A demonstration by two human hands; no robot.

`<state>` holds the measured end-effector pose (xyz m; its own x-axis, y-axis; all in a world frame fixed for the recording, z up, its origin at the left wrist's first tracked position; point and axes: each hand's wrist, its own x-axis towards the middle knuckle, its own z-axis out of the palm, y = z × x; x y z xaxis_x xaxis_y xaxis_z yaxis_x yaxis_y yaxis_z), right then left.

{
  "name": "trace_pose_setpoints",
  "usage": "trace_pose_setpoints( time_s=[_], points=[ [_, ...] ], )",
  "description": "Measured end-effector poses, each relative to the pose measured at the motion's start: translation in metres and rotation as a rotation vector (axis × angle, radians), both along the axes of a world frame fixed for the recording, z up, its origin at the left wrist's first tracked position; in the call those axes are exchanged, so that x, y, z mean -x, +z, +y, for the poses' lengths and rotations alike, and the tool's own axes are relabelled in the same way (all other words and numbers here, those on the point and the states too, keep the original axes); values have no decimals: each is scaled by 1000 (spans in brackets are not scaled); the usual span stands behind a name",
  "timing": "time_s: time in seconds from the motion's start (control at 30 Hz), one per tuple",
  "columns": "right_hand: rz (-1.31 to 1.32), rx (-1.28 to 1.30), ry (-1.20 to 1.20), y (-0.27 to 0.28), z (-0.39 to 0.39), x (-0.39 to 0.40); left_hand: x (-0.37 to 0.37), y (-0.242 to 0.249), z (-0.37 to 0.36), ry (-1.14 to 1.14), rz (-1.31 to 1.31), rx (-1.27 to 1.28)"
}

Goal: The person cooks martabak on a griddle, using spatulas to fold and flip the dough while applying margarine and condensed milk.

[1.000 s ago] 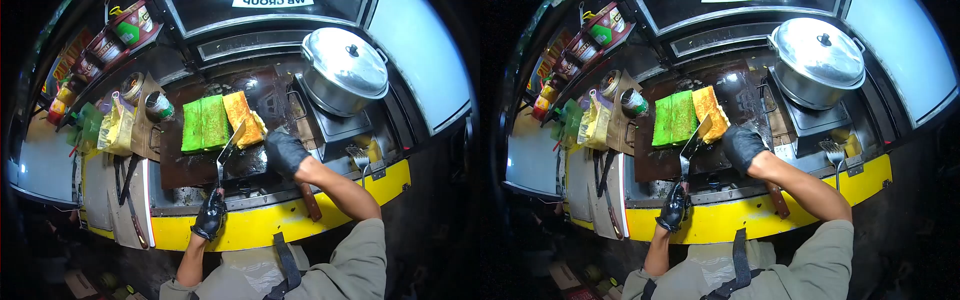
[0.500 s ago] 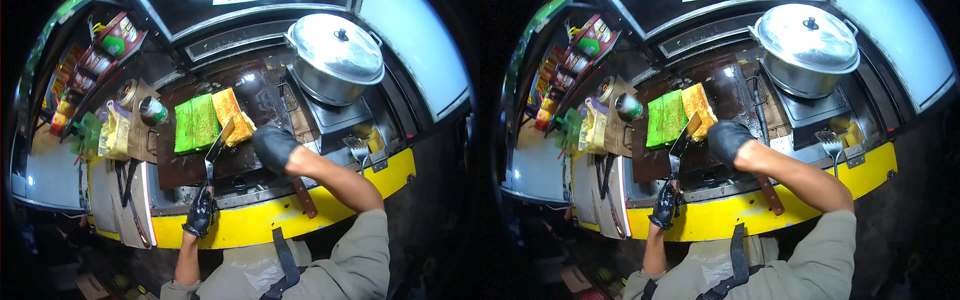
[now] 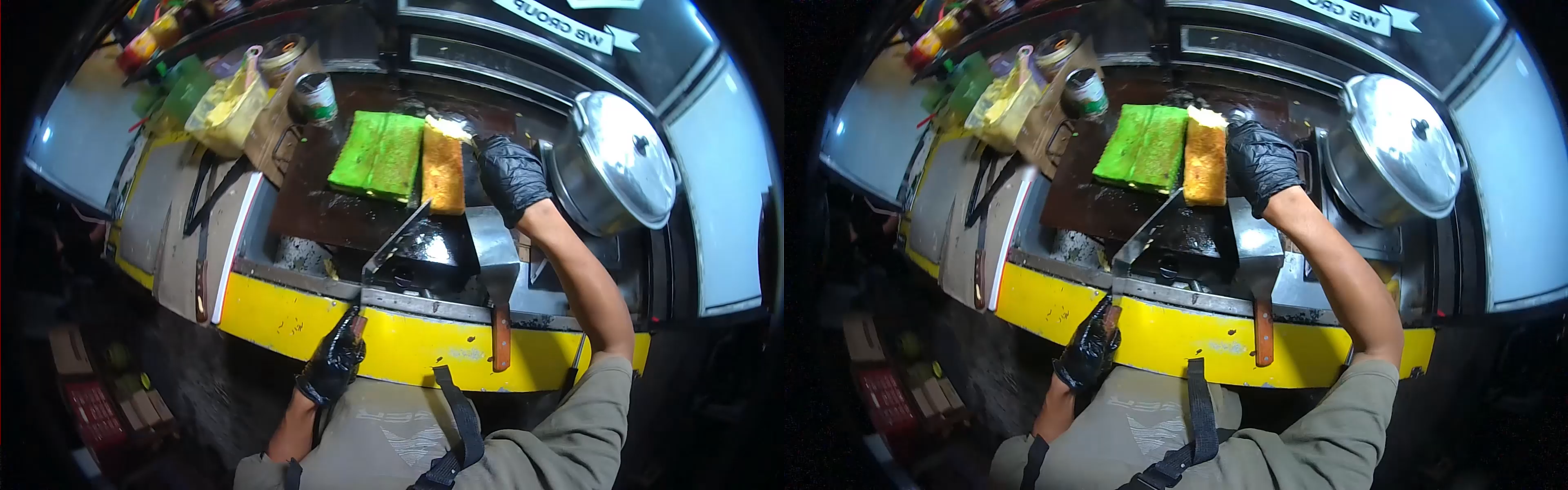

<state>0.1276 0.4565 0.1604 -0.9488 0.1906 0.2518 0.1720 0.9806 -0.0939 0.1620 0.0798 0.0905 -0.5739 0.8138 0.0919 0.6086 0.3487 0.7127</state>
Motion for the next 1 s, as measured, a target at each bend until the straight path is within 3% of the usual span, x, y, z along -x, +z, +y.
trace_pose_setpoints(
  time_s=[0.03,0.1,0.13,0.17,0.23,0.37,0.53,0.67,0.73,0.83,0.87,0.97,1.0],
  points=[
    [-28,-76,-13,-2,-4,9,-3,6,4,-39,193,25],
    [-94,-68,-31,-3,-8,19,-13,-11,5,81,-372,-104],
    [-101,-47,-28,-3,-9,19,-8,12,16,208,-891,68],
    [-110,-26,-27,-4,-8,19,-11,-1,16,229,-903,48],
    [-182,-74,21,-6,-4,16,-16,-30,20,135,-610,-260],
    [-190,-150,36,0,-7,10,-11,-33,33,167,-669,-237],
    [-226,-174,15,-7,13,3,-10,-38,41,162,-593,-402],
    [-245,-193,12,10,21,4,-6,-44,41,174,-482,-386],
    [-314,-249,-65,35,13,12,-8,-48,37,164,-626,-332],
    [-144,-267,58,44,8,36,-8,-36,34,175,-766,-291],
    [-143,-270,53,44,6,47,-8,-36,35,150,-603,-370],
    [-269,-547,136,31,-10,86,5,-13,44,110,-699,-288],
    [-264,-666,168,18,-14,95,9,-17,50,92,-618,-272]
  ],
)
